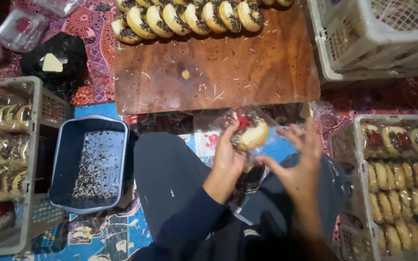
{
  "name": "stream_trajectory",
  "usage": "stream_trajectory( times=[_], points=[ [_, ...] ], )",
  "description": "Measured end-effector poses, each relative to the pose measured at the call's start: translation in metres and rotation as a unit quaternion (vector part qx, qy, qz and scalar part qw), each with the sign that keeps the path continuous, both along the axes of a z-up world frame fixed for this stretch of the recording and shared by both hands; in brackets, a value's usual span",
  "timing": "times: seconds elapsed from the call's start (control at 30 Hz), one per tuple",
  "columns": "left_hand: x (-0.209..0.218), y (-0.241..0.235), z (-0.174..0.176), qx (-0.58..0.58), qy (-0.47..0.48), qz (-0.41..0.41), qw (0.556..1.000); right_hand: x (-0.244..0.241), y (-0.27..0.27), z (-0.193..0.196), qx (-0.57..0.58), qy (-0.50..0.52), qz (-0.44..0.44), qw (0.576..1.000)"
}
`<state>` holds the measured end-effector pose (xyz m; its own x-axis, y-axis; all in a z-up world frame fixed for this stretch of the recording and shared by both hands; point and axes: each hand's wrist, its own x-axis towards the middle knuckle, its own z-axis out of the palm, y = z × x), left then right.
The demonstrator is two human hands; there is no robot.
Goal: The person sits on the floor and repeatedly picks up chocolate-frosted donuts from a wooden board. They place each donut into a small clear plastic bag and then transfer the bagged donut into a white plastic crate.
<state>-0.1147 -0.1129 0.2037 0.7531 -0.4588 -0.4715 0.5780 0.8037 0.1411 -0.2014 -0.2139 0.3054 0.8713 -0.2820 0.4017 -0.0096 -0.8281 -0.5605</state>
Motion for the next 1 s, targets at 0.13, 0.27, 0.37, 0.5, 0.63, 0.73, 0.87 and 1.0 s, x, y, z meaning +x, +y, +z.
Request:
stream_trajectory(
  times=[0.13,0.27,0.37,0.5,0.63,0.73,0.87,1.0],
  points=[
    [-0.001,0.017,-0.026,-0.035,-0.035,-0.117,0.992,-0.003,-0.018,0.002,0.009,-0.099,0.064,0.993],
    [-0.018,0.042,-0.015,0.381,-0.543,-0.012,0.748,0.007,-0.035,0.009,0.114,0.087,0.052,0.988],
    [-0.035,0.057,0.006,0.271,-0.472,-0.073,0.836,-0.002,-0.035,0.015,0.094,0.089,0.030,0.991],
    [-0.050,0.060,0.041,0.308,-0.417,-0.127,0.846,-0.019,-0.029,0.028,-0.198,-0.003,0.215,0.956],
    [-0.069,0.077,0.080,0.542,-0.584,-0.268,0.542,-0.019,-0.041,0.048,-0.299,0.051,0.296,0.906],
    [-0.063,0.115,0.102,0.525,-0.574,-0.229,0.586,-0.009,-0.085,0.045,-0.317,0.192,0.121,0.921],
    [-0.032,0.133,0.113,0.441,-0.688,-0.223,0.532,0.002,-0.095,0.004,-0.454,0.176,0.121,0.865],
    [-0.010,0.108,0.104,0.270,-0.772,-0.274,0.507,-0.034,-0.062,-0.064,-0.043,0.245,0.470,0.847]
  ],
)
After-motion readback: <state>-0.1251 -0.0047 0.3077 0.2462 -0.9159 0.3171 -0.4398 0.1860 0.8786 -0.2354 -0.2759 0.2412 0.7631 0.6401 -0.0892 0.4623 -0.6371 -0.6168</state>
